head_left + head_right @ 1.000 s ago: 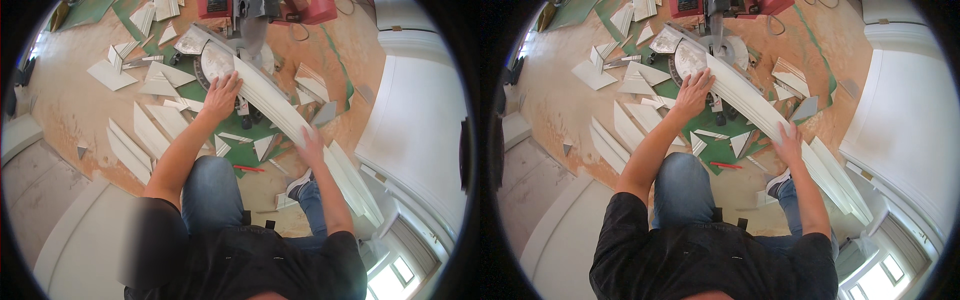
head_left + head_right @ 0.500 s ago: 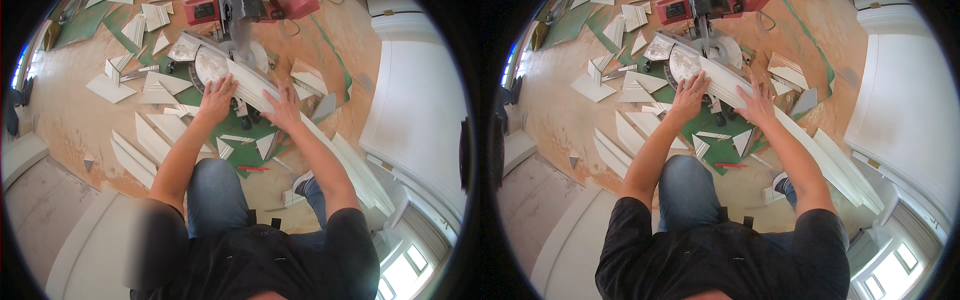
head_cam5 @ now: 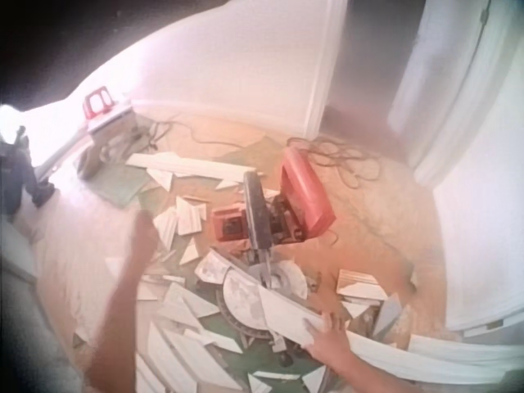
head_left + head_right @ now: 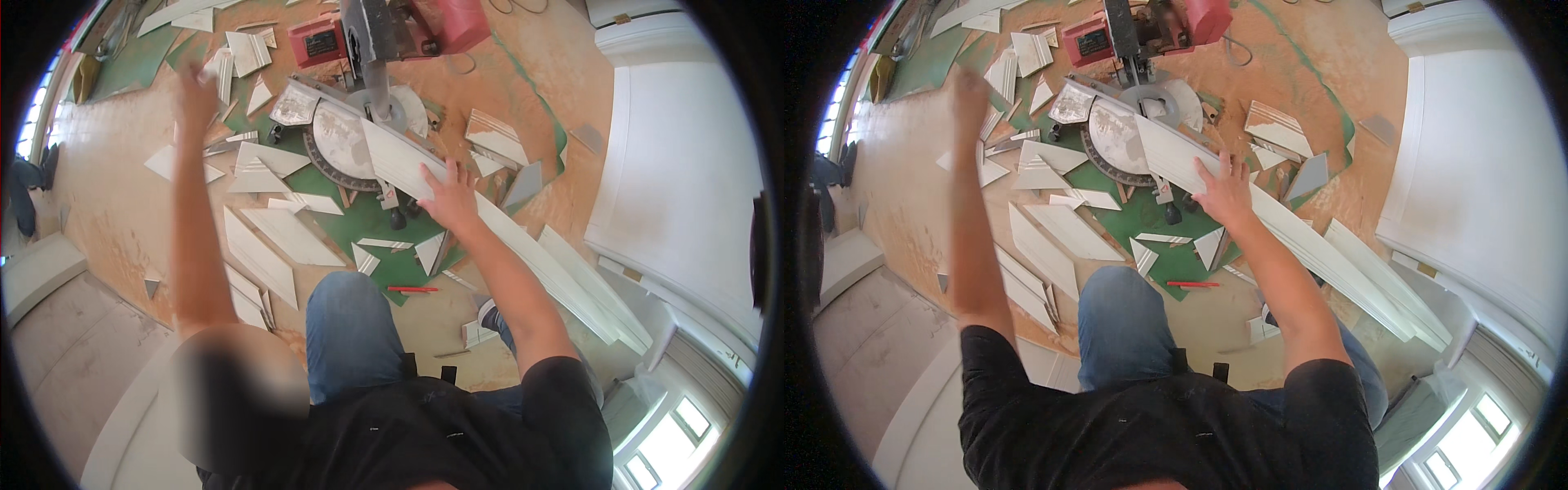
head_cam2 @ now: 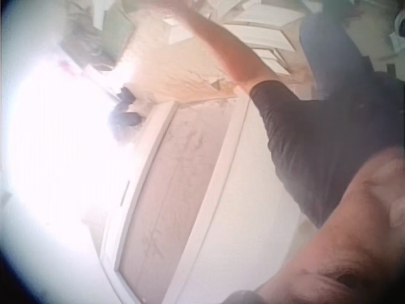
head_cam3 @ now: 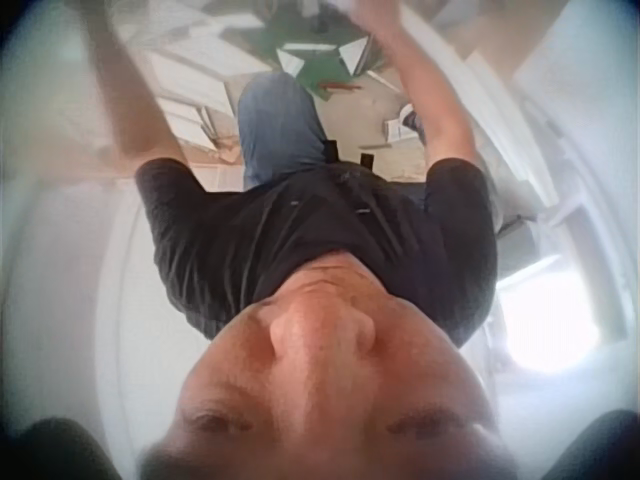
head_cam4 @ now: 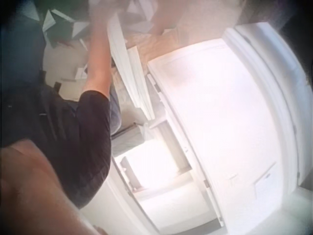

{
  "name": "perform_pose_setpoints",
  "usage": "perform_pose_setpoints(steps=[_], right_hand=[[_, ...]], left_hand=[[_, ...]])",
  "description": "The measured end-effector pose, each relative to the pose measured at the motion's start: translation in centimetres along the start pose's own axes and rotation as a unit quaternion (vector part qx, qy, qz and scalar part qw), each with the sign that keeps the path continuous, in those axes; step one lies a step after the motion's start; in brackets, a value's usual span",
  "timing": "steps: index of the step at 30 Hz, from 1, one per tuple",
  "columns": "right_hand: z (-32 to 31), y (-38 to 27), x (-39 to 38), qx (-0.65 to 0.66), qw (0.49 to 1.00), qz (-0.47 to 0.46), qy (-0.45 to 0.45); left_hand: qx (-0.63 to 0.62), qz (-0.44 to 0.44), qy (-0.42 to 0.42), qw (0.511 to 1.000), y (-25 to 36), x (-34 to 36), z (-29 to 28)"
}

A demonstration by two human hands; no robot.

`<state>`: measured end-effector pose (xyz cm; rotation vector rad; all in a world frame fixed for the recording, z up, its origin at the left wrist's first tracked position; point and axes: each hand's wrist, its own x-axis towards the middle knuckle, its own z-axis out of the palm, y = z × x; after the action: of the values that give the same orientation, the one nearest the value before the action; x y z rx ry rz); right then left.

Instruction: Use a miter saw to cut decorative molding for renovation.

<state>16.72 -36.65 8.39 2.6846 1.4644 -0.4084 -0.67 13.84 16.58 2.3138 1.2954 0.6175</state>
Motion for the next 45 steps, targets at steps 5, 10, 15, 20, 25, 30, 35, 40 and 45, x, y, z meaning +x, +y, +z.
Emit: perform_pose_setpoints(steps=[5,10,15,20,25,30,35,40,45], right_hand=[[-0.4,-0.2,0.2,-0.008,1.0,0.008,-0.014],[-0.5,-0.2,0.0,-0.004,1.0,0.01,-0.011],[0.0,0.2,-0.3,0.026,1.0,0.012,0.009],[0.2,0.6,-0.2,0.053,0.998,0.018,0.033],[0.3,0.5,0.3,0.017,0.994,0.058,-0.091],[1.4,0.5,2.0,0.014,0.995,0.051,-0.081],[2.4,0.6,2.6,0.006,0.997,0.046,-0.064],[2.6,0.9,2.1,-0.003,0.998,0.044,-0.054],[2.7,1.5,1.3,-0.006,0.998,0.05,-0.048]], left_hand=[[-0.062,0.206,-0.146,0.966,19.2,11.5,-3.6],[-0.224,0.061,-0.343,0.91,34.6,3.2,1.5],[-0.293,0.038,-0.207,0.932,35.5,-4.5,1.9],[-0.326,0.001,-0.217,0.92,35.1,-9.3,3.0],[-0.331,0.048,-0.242,0.911,33.2,-17.3,3.8],[-0.356,0.108,-0.118,0.921,31.0,-23.4,6.8],[-0.382,0.12,-0.123,0.908,30.1,-25.6,7.5],[-0.392,0.095,-0.159,0.901,29.7,-26.7,7.6],[-0.394,0.096,-0.156,0.901,29.4,-27.3,8.1]])
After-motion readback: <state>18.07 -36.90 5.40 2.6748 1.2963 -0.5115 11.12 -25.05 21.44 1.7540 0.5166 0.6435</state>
